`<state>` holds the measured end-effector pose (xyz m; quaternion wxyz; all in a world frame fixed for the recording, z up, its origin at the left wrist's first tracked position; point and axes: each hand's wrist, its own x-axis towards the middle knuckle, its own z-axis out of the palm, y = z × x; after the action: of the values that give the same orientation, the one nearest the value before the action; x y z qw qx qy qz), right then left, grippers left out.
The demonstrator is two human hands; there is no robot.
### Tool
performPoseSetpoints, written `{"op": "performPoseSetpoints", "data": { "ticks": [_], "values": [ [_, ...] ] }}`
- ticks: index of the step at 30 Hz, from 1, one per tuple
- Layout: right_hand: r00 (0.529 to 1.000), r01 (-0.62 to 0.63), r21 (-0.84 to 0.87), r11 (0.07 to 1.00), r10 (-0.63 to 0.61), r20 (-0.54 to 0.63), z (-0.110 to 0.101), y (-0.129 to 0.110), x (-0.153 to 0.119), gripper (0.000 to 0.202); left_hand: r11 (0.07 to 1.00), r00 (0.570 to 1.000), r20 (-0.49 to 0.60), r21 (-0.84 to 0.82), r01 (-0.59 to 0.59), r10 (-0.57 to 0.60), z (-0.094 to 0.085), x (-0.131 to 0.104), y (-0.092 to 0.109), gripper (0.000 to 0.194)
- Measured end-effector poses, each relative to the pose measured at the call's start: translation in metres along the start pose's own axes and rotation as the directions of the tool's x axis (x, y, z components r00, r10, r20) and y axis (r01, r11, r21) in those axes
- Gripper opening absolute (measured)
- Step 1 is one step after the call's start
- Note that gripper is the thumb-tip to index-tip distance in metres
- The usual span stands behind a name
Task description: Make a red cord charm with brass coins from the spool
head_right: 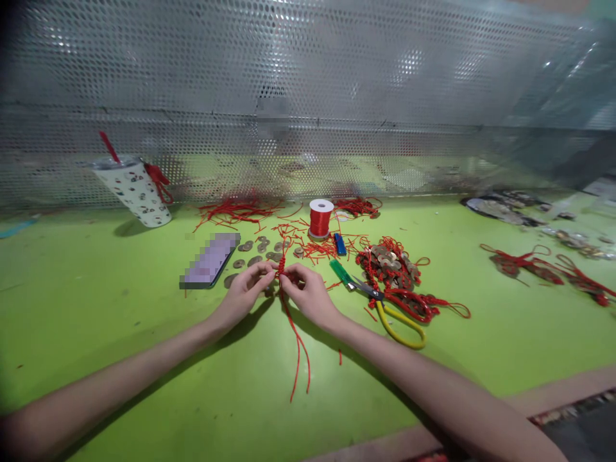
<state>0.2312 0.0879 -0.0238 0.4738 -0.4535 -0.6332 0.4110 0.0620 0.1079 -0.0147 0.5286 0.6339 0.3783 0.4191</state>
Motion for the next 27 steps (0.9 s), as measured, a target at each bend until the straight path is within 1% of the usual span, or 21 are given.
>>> {"op": "performPoseSetpoints", "data": {
  "ticks": [2, 6, 13, 16, 19, 21, 23, 25, 27],
  "values": [
    [1.000, -0.001, 0.007, 1.000, 0.001, -0.001, 0.000, 0.000, 0.000, 0.019, 1.000, 1.000, -0.003, -0.022, 0.000, 0.000, 0.000, 0.000, 0.000, 0.017],
    [1.000, 0.007, -0.002, 1.000, -0.007, -0.025, 0.000, -0.001, -0.001, 0.018, 1.000, 1.000, -0.005, 0.002, -0.006, 0.006, 0.000, -0.001, -0.001, 0.019],
    [0.999, 0.047, -0.050, 0.998, -0.046, 0.018, 0.001, -0.007, -0.003, 0.014, 0.999, 1.000, -0.008, -0.053, 0.008, -0.008, -0.001, -0.003, 0.002, 0.014],
    [0.999, 0.044, -0.067, 0.997, -0.045, -0.009, 0.001, -0.006, -0.003, 0.015, 0.992, 0.999, 0.002, -0.115, 0.042, -0.042, -0.003, -0.002, 0.001, 0.015],
    [0.997, 0.028, -0.059, 0.998, -0.032, -0.067, -0.001, -0.001, -0.001, 0.017, 0.992, 0.999, -0.006, -0.124, 0.034, -0.035, -0.006, -0.003, 0.005, 0.017],
    [0.993, -0.020, -0.018, 1.000, 0.018, -0.113, -0.002, 0.003, 0.002, 0.020, 0.998, 1.000, -0.016, -0.065, -0.004, 0.003, -0.008, -0.008, 0.011, 0.018],
    [0.987, -0.074, 0.022, 0.997, 0.077, -0.138, -0.003, 0.005, 0.004, 0.023, 0.996, 0.997, -0.021, 0.057, -0.075, 0.076, -0.010, -0.019, 0.018, 0.021],
    [0.984, -0.099, 0.042, 0.994, 0.104, -0.142, -0.003, 0.007, 0.006, 0.026, 0.958, 0.984, -0.022, 0.234, -0.167, 0.177, -0.015, -0.035, 0.024, 0.026],
    [0.985, -0.098, 0.052, 0.994, 0.104, -0.137, -0.003, 0.007, 0.006, 0.027, 0.899, 0.978, -0.005, 0.395, -0.190, 0.209, -0.022, -0.055, 0.026, 0.023]
  ]
}}
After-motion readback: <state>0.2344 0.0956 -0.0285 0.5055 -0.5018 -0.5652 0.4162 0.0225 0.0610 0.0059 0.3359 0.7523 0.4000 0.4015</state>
